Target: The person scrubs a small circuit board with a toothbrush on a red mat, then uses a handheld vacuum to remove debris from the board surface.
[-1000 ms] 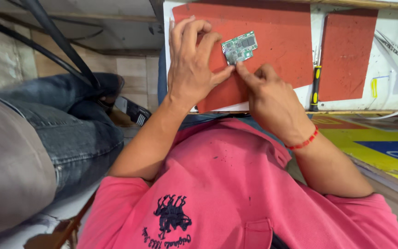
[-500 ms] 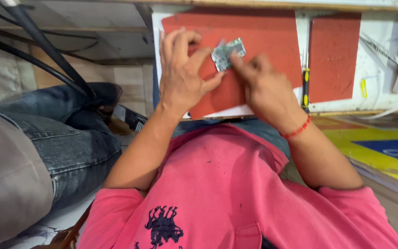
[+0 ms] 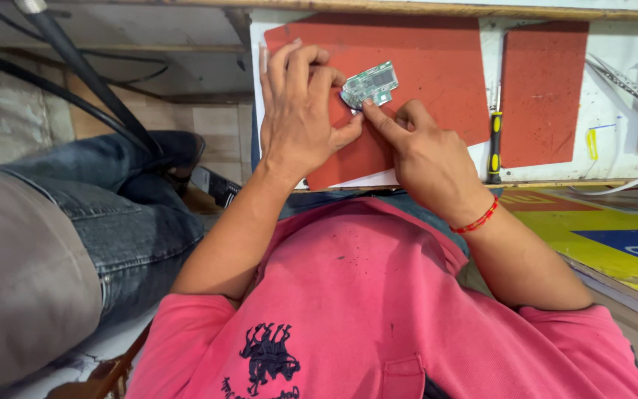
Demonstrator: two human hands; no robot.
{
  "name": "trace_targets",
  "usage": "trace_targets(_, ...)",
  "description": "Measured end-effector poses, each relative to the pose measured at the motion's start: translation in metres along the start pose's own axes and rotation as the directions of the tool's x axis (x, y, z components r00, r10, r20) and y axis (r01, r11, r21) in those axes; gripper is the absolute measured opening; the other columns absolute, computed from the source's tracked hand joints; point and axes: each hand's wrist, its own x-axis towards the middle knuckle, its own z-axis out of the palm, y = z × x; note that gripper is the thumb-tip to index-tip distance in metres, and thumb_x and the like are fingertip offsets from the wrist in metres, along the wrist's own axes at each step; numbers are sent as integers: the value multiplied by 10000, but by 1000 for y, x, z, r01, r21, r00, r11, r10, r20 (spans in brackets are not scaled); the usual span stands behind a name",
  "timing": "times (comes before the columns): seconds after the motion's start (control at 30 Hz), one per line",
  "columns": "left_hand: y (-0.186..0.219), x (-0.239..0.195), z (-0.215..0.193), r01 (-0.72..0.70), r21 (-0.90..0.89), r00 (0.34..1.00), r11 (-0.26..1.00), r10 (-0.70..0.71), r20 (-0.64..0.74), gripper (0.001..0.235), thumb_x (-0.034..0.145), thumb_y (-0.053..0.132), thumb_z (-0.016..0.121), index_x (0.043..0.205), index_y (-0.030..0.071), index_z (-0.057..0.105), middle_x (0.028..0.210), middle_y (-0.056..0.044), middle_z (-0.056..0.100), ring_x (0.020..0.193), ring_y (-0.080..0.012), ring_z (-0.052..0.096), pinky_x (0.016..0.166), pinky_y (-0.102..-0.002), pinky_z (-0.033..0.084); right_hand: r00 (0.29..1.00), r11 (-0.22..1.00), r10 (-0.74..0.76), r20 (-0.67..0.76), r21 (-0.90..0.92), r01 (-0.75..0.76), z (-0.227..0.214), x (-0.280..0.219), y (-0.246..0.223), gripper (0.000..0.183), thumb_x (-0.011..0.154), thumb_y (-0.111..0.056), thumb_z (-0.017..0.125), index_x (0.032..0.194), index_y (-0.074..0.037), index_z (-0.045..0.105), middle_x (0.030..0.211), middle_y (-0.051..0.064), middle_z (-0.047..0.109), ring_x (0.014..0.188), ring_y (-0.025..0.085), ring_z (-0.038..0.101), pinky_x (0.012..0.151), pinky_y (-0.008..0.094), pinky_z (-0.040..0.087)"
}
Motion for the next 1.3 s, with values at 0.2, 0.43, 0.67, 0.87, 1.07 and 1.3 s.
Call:
trace_targets(0.2, -1, 1, 0, -30, 29, 999, 999, 31, -43, 495, 707, 348, 929, 1037, 102, 654, 1261, -103, 496, 1343, -364, 388, 1177, -569, 276, 997, 999, 33, 63, 27, -35, -11, 10, -7, 548, 929, -26, 550, 1454, -173, 606, 1025, 178, 627, 755, 408, 665, 638, 500, 540)
trace_targets(0.43, -1, 4, 1, -25, 41, 999, 999, 26, -26, 497, 703, 364, 931, 1026, 105, 655, 1248, -101, 497, 1325, -365, 390, 1174, -582, 265, 999, 997, 32, -28, 75, -30, -10, 2, -1, 550, 913, -19, 536, 1444, -141, 611, 1123, 211, 630, 825, 425, 650, 691, 504, 548)
trace_targets(0.67, 3, -1, 3, -22, 0, 999, 1000, 22, -31, 477, 707, 344, 930, 1021, 107, 660, 1245, -97, 500, 1322, -362, 402, 1160, -557, 292, 993, 989, 117, -12, 90, -115, -13, 5, -8, 419, 1018, -91, 573, 1425, -171, 628, 1050, 180, 640, 808, 406, 661, 668, 504, 532)
trace_targets(0.87, 3, 0, 5, -16, -37, 1000, 999, 15, -19, 466, 717, 330, 928, 1028, 107, 662, 1237, -102, 506, 1310, -364, 418, 1172, -564, 280, 996, 996, 52, -67, 71, -47, -4, -5, 3, 529, 945, -24, 542, 1450, -151, 634, 1073, 206, 629, 798, 425, 650, 690, 507, 541)
trace_targets(1.07, 1, 2, 2, -35, 5, 999, 999, 35, -34, 473, 704, 337, 933, 1021, 109, 667, 1226, -90, 506, 1309, -360, 419, 1195, -583, 256, 998, 995, 64, -16, 78, -62, -6, 3, -3, 442, 986, -76, 577, 1412, -178, 638, 1038, 178, 647, 793, 416, 668, 659, 514, 539)
trace_targets(1.3, -1, 3, 0, 6, -47, 1000, 999, -6, 3, 465, 711, 325, 913, 1040, 108, 666, 1250, -94, 508, 1344, -377, 406, 1170, -549, 283, 999, 999, 14, -39, 48, -12, -6, 5, -3, 531, 926, -24, 552, 1431, -167, 634, 1052, 201, 633, 771, 434, 652, 656, 518, 539)
